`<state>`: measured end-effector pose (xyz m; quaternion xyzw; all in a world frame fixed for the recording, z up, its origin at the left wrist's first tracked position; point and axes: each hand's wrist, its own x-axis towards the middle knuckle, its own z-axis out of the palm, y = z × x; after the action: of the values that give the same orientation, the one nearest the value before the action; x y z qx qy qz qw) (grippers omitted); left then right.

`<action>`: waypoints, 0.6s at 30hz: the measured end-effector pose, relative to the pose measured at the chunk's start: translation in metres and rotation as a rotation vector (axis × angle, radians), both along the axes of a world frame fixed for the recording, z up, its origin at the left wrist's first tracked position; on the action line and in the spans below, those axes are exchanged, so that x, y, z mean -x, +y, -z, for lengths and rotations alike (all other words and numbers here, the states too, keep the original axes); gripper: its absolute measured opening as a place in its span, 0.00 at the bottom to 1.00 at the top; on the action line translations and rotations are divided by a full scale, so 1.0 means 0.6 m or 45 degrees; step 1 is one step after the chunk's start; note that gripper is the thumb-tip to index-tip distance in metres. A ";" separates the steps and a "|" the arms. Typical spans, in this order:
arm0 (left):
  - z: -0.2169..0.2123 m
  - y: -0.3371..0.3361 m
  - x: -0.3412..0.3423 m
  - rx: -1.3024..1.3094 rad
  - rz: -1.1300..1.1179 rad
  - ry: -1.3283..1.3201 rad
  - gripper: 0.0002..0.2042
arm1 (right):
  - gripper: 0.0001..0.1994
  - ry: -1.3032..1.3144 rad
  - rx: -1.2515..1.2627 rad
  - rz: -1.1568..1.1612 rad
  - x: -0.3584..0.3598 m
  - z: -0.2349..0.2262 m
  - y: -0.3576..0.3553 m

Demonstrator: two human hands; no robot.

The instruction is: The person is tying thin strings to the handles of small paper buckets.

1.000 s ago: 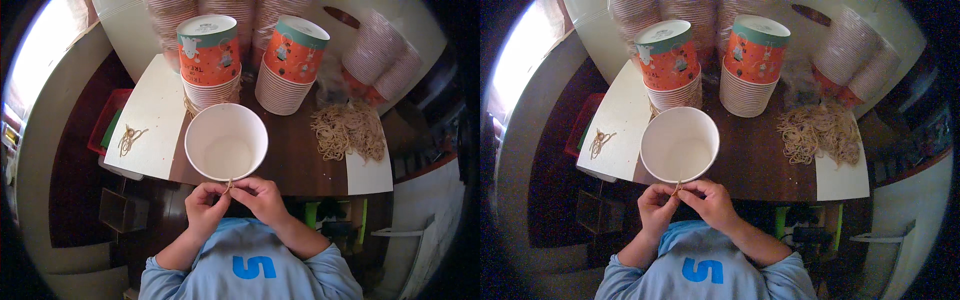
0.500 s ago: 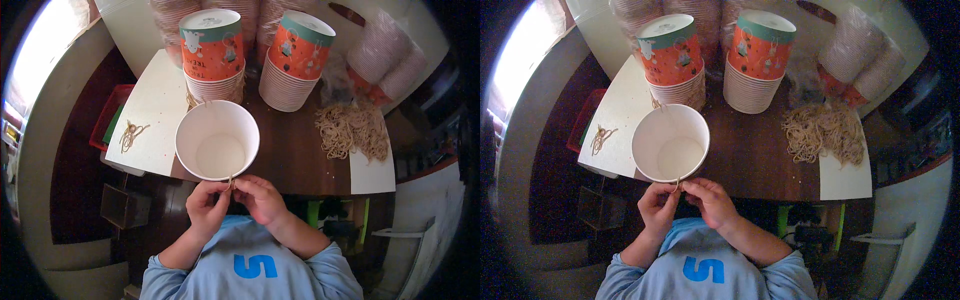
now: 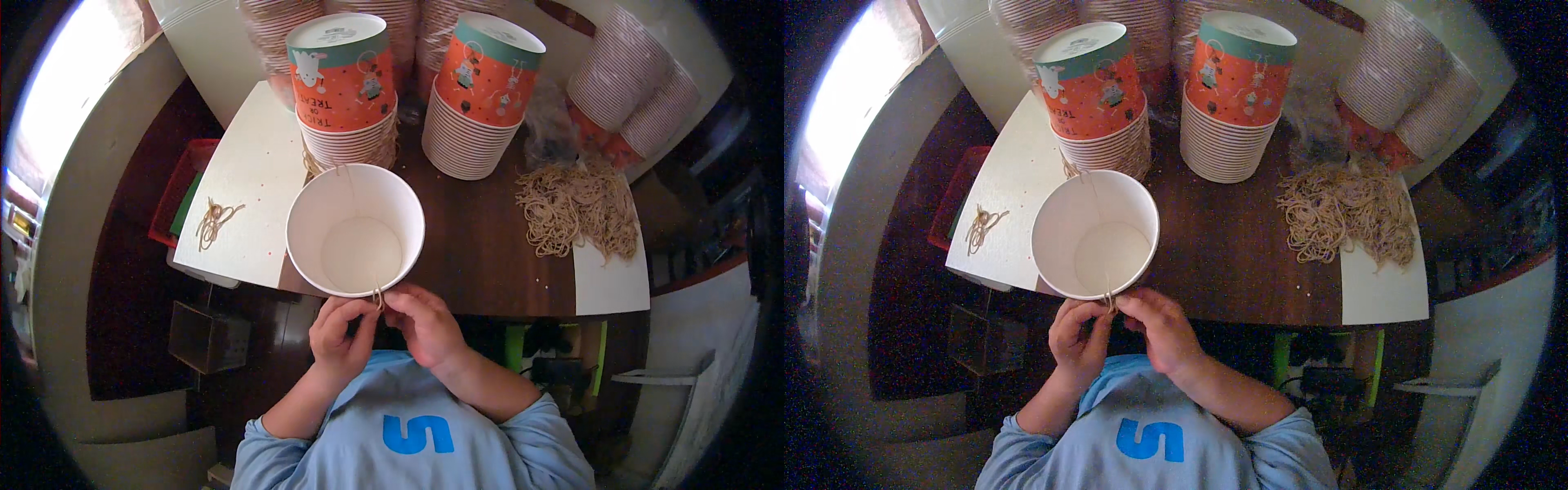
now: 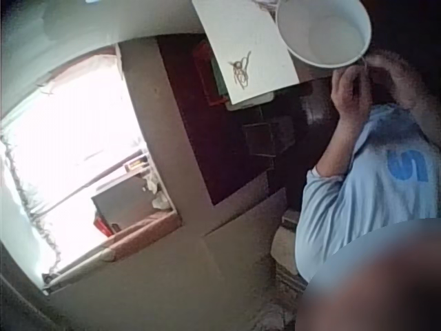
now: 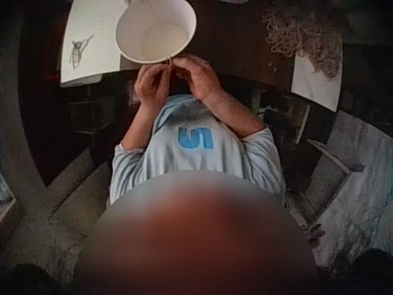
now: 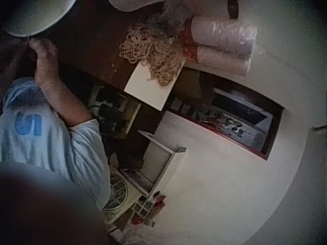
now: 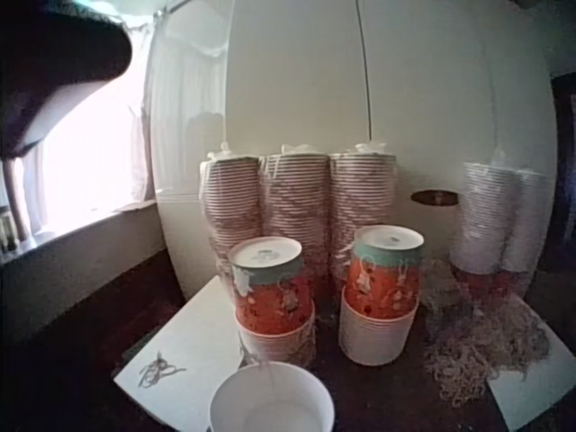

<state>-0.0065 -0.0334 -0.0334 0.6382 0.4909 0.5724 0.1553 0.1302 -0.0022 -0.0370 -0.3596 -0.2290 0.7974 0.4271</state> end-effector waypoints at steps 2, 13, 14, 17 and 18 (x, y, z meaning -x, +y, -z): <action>-0.005 -0.002 0.001 0.076 0.048 -0.022 0.07 | 0.07 0.004 0.028 -0.048 -0.002 -0.001 0.006; 0.003 -0.018 0.002 0.345 0.213 -0.589 0.03 | 0.10 0.035 0.001 -0.215 -0.013 0.010 0.019; 0.003 -0.018 0.003 0.383 0.232 -0.617 0.02 | 0.10 0.090 0.006 -0.200 -0.017 0.019 0.021; 0.003 -0.019 0.002 0.393 0.235 -0.721 0.02 | 0.09 -0.046 -0.112 -0.162 -0.013 0.008 0.021; 0.002 -0.018 0.002 0.392 0.234 -0.721 0.02 | 0.09 -0.237 -0.234 -0.136 -0.009 0.002 0.021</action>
<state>-0.0078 -0.0441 -0.0347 0.4646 0.4494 0.6297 0.4310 0.1359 0.0103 -0.0384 -0.3786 -0.3587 0.7578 0.3920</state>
